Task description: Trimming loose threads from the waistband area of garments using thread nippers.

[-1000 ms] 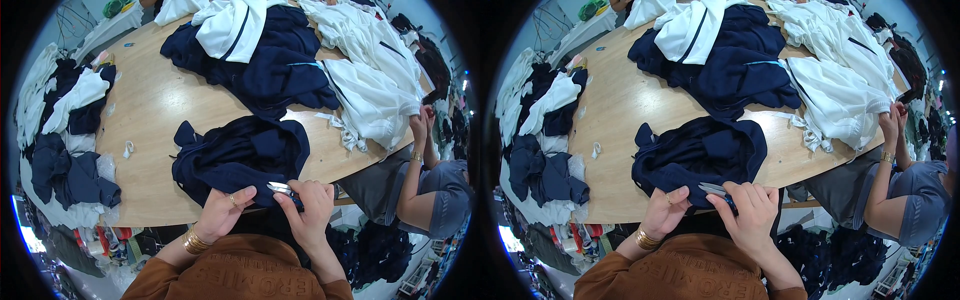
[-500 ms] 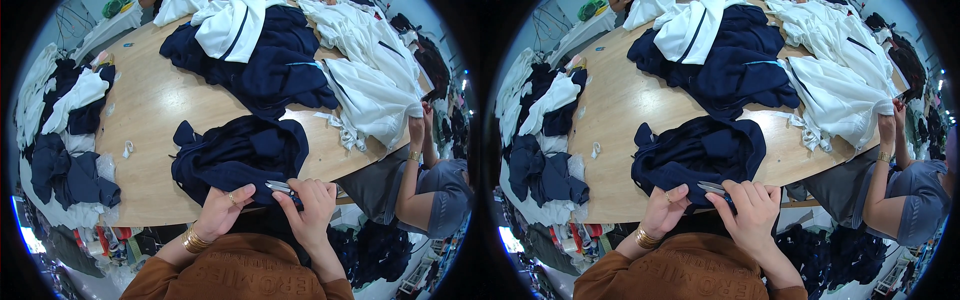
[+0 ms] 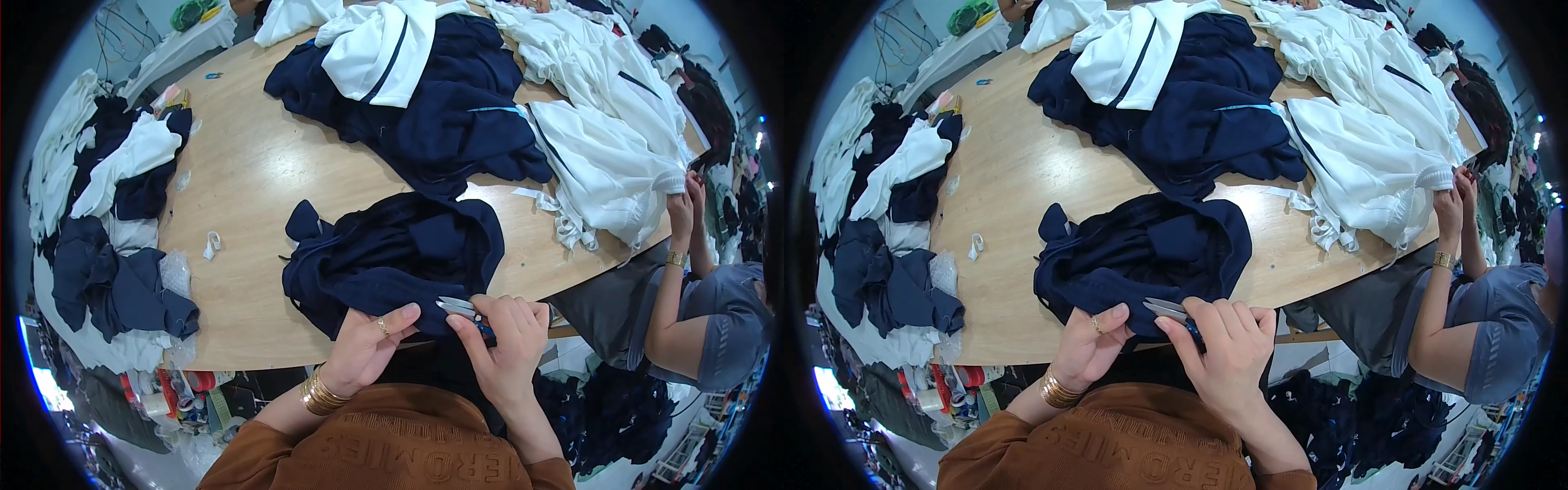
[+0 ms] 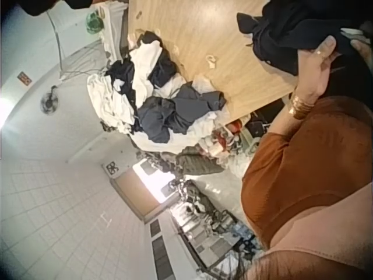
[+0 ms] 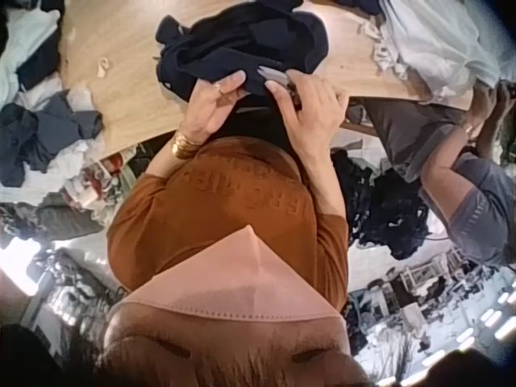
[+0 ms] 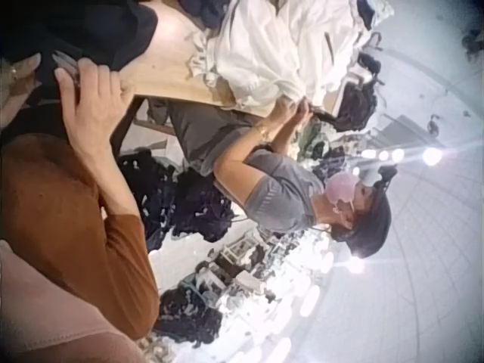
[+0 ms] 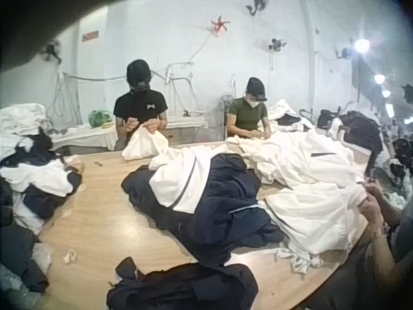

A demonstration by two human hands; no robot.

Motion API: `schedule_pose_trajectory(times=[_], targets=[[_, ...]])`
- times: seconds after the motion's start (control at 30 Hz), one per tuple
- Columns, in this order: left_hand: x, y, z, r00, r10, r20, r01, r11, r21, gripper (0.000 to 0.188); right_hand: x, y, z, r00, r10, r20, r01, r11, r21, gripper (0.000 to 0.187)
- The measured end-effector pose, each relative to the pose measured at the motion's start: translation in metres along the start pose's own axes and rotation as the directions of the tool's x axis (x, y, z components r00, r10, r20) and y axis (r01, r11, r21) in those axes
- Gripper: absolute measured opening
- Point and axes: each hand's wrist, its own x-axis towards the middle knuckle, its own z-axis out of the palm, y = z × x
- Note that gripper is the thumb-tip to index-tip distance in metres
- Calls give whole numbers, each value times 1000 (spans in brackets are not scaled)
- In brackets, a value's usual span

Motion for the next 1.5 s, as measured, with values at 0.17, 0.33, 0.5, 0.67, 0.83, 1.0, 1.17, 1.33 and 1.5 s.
schedule_pose_trajectory(times=[0.17,0.33,0.5,0.67,0.83,1.0,1.17,1.33,1.5], targets=[[0,0,3,1000,21,-17,-20,1000,12,26,0,-1,3,999,32,1,-32,997,69,23],[0,-2,0,1000,0,-14,0,1000,18,26,-7,-1,13,972,225,66,-234,921,312,22],[-1,-2,1,1000,-7,-17,7,1000,-4,26,-7,3,10,947,300,114,-320,852,414,21],[-1,-1,1,999,8,-38,-9,1000,-16,26,0,6,-3,995,48,89,-60,988,142,22],[-1,-1,-1,999,-6,-39,5,1000,-26,26,2,8,-2,996,-73,57,71,997,39,24],[-1,0,1,998,-22,-56,20,999,-40,25,4,4,-3,997,-41,63,39,999,30,21],[0,-1,-2,999,-25,-30,24,999,-30,25,4,4,-2,998,-52,40,52,999,11,21],[1,-2,-1,1000,-18,-22,17,999,-42,24,3,10,-1,999,33,21,-36,989,144,20],[-1,0,-3,1000,-12,1,12,996,-93,24,3,10,-1,989,137,58,-149,930,335,23]])
